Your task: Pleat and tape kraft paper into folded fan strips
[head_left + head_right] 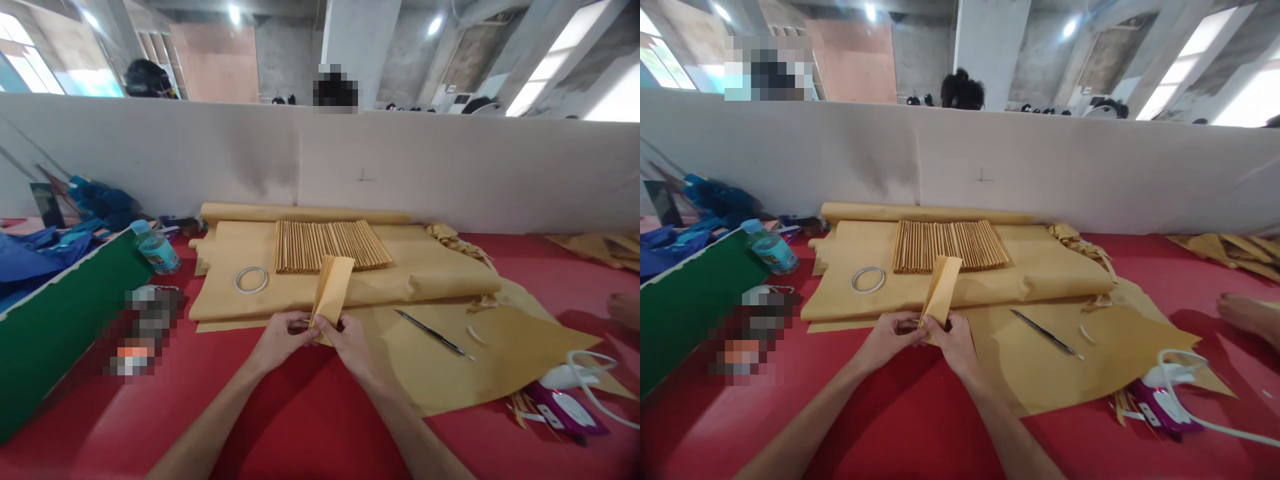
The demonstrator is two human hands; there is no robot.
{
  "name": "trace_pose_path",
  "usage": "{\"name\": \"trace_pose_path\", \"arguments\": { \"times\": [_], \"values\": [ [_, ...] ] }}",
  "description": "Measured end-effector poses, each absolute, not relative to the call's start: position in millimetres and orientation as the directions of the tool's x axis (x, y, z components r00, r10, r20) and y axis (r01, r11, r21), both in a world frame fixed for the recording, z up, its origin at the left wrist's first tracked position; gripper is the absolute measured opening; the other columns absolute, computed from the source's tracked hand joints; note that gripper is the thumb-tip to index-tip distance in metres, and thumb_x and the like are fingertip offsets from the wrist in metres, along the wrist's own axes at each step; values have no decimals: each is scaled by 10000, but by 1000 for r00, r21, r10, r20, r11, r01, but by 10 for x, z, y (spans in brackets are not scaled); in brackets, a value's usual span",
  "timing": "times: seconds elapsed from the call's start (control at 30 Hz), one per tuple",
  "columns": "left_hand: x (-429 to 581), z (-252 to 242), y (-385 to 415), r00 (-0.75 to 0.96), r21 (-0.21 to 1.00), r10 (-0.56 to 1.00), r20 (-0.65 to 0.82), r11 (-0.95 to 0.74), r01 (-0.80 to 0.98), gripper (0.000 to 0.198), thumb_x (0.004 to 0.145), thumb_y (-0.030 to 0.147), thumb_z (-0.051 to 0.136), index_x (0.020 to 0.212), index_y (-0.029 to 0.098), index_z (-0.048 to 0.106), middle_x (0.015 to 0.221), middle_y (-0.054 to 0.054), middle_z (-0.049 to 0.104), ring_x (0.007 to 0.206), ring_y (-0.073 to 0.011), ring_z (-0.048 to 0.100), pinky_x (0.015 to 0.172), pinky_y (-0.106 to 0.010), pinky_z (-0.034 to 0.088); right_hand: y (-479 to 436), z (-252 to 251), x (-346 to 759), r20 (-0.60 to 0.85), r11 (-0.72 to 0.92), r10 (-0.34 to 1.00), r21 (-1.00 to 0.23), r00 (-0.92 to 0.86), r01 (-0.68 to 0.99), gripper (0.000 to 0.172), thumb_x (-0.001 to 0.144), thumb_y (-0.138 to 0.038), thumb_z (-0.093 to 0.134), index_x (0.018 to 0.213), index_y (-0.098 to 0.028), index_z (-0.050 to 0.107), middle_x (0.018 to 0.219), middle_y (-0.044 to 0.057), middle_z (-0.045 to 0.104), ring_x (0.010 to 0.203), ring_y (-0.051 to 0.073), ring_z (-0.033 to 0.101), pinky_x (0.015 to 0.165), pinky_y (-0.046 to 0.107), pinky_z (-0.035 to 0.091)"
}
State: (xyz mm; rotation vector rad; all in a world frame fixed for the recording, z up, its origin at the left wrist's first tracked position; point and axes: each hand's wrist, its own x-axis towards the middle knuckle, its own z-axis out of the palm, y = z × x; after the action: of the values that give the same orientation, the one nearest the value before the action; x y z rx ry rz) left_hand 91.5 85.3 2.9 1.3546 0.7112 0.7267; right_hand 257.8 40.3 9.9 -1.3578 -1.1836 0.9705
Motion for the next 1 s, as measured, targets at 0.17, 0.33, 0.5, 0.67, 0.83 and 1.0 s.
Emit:
{"name": "trace_pose_path", "arguments": {
  "times": [0.17, 0.33, 0.5, 0.67, 0.83, 1.0],
  "values": [
    [933, -20, 858, 606, 997, 795, -23, 62, -43, 490, 840, 499, 768, 1160, 128, 755, 1063, -120, 793, 885, -228, 751, 793, -324, 610, 422, 107, 2573, 51, 28, 981, -992, 188, 127, 398, 758, -549, 703, 820, -158, 745, 808, 82, 764, 745, 246, 680, 677, 332, 536],
    [948, -19, 855, 612, 997, 791, -3, 47, -56, 498, 848, 518, 752, 1163, 131, 756, 1090, -124, 788, 951, -246, 747, 801, -321, 610, 409, 148, 2561, 44, 22, 980, -993, 195, 113, 369, 750, -528, 713, 800, -163, 728, 807, 83, 761, 748, 245, 678, 670, 330, 535],
    [954, -9, 853, 618, 998, 786, 7, 37, -58, 489, 877, 517, 725, 1179, 133, 743, 1102, -131, 782, 927, -228, 746, 781, -299, 594, 408, 157, 2555, 44, 25, 974, -996, 223, 88, 347, 746, -489, 735, 909, -185, 704, 901, 88, 775, 809, 251, 698, 697, 332, 544],
    [958, -36, 863, 590, 997, 807, -2, 50, -65, 561, 883, 504, 728, 1285, 121, 648, 1019, -124, 789, 811, -195, 745, 742, -287, 582, 452, 89, 2565, 40, 30, 974, -998, 222, 46, 375, 727, -517, 744, 899, -188, 692, 895, 92, 780, 808, 249, 706, 702, 337, 548],
    [951, -20, 857, 531, 1000, 847, -6, 11, -7, 516, 847, 494, 761, 1182, 112, 667, 920, -108, 789, 784, -202, 741, 715, -280, 570, 468, 8, 2578, 29, 26, 975, -1000, 222, 16, 419, 716, -547, 762, 889, -173, 685, 888, 98, 776, 799, 246, 701, 706, 338, 545],
    [946, 20, 862, 532, 999, 846, 34, -44, 6, 402, 836, 516, 760, 943, 129, 761, 928, -105, 793, 839, -211, 737, 776, -286, 560, 459, -33, 2588, 44, 38, 975, -999, 220, 30, 374, 744, -530, 776, 847, -178, 702, 851, 82, 763, 792, 237, 684, 725, 326, 530]
  ]
}}
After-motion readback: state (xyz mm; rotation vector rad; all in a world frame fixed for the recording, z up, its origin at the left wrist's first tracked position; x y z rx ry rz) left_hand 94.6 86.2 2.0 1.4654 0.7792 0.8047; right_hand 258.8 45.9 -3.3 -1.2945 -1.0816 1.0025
